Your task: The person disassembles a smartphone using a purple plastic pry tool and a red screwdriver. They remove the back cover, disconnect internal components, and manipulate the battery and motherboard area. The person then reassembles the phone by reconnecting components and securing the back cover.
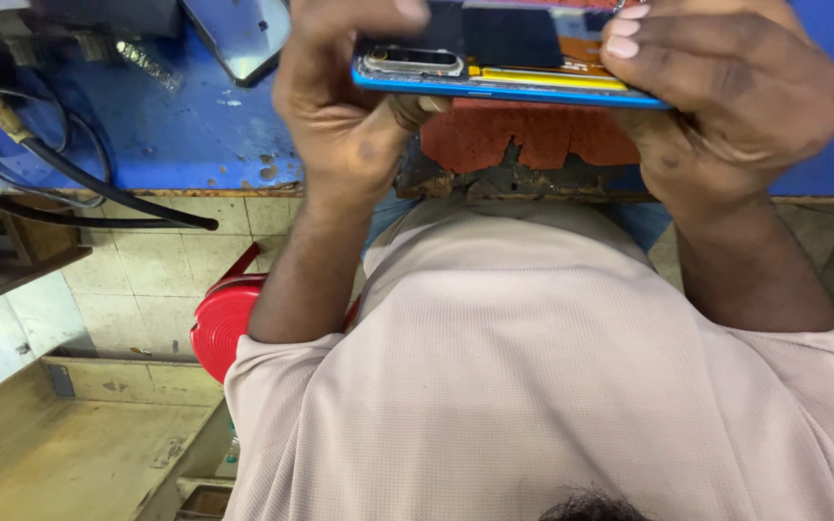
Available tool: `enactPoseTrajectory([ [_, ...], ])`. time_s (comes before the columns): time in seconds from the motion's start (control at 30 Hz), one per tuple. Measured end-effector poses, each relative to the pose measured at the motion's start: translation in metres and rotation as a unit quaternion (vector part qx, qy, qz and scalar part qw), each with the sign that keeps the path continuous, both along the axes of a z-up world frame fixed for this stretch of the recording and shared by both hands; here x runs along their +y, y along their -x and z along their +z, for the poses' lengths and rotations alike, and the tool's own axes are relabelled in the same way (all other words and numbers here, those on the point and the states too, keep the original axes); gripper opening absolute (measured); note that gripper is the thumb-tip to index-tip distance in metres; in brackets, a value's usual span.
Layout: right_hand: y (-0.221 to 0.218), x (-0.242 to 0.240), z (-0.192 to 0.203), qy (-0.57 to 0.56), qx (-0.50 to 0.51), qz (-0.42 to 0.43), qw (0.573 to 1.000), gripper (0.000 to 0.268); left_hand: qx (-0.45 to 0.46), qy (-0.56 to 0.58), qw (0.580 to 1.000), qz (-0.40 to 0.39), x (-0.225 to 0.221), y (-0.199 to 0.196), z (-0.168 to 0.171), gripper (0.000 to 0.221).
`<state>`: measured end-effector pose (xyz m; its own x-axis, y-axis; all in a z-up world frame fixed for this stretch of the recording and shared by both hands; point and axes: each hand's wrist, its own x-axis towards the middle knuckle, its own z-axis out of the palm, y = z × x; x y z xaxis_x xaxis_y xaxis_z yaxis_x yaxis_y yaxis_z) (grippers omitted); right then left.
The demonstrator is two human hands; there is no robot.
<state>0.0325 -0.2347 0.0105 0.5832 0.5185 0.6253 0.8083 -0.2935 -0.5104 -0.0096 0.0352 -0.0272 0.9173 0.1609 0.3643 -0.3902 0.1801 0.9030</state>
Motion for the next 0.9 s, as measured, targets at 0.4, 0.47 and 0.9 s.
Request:
enactPoseTrajectory([
  [0.4,0.002,0.012,0.0,0.068,-0.078,0.008,0.995,0.029,0.141,0.286,0.938,-0.135,-0.028,0.017,-0.023,0.094],
  [0.47,0.002,0.009,0.0,0.077,-0.054,0.012,0.995,0.043,0.113,0.23,0.957,-0.136,-0.024,0.021,-0.028,0.094],
  [0.9,0.013,0.025,-0.001,0.129,-0.008,0.003,0.992,0.053,0.136,0.153,0.966,-0.158,-0.028,0.025,-0.028,0.098],
])
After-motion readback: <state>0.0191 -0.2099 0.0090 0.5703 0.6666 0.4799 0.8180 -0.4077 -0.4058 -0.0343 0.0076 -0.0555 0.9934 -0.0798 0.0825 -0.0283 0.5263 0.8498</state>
